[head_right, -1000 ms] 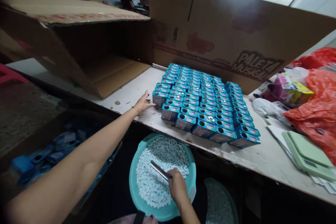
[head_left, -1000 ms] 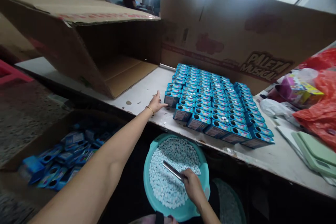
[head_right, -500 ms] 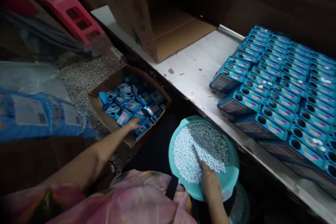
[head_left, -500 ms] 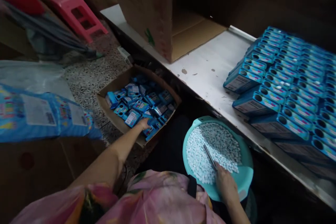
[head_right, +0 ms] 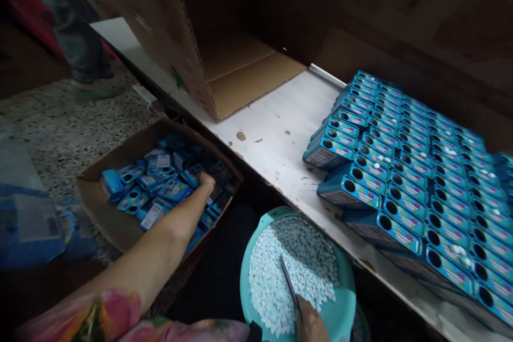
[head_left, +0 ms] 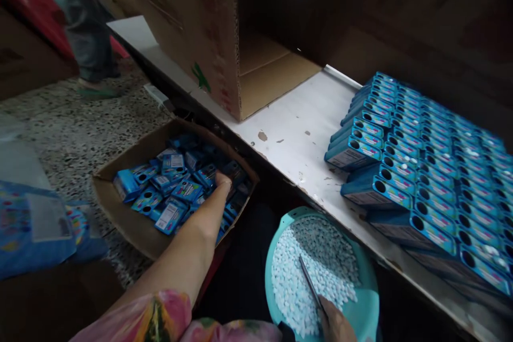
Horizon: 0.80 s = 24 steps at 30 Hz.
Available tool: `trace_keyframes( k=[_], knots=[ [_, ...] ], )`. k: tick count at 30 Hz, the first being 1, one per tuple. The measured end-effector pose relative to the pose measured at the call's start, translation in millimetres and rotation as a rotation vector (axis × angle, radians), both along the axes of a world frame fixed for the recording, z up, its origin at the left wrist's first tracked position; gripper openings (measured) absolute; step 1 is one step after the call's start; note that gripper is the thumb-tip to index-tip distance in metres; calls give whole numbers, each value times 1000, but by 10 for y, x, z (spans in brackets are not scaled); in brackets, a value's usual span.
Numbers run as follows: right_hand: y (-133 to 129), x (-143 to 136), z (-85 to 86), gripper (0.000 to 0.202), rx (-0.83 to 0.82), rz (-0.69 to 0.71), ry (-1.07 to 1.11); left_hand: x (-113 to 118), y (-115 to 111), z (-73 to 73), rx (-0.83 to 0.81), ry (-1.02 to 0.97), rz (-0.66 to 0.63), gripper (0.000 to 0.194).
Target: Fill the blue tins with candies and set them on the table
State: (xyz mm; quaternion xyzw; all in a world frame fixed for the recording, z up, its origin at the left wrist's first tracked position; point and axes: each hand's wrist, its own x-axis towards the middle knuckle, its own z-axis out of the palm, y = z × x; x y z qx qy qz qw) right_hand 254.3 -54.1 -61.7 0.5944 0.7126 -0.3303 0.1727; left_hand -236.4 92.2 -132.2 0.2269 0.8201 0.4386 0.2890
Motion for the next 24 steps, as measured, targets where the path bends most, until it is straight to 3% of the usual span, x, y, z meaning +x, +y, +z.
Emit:
trace_keyframes(
  k=[3, 5, 9, 12, 14, 17, 20, 24],
  knots=[
    [68, 37, 56, 41, 17, -14, -21, 58, -241, 101, -86, 64, 89, 47],
    [133, 70, 102, 42, 59, -12, -31, 79, -503, 276, -63, 138, 33, 47],
    [280, 76, 179, 41, 144, 30, 5, 207, -1192, 900, 76, 338, -346, 44],
    [372, 24, 232, 37, 193, 69, 10, 505, -1679, 1381, 45, 476, -594, 47],
    [419, -18, 275, 34, 218, 69, -22, 772, -1876, 1577, 22, 531, -745, 49],
    [462, -74, 364, 31, 252, 40, -132, 1113, -1907, 1669, 20, 567, -984, 37],
    [487, -118, 474, 29, 346, 48, -237, 1238, -1706, 1664, -69, 553, -1125, 33],
    [588, -152, 579, 27, 555, 91, -289, 1165, -1461, 1717, -291, 522, -1311, 67]
  ],
)
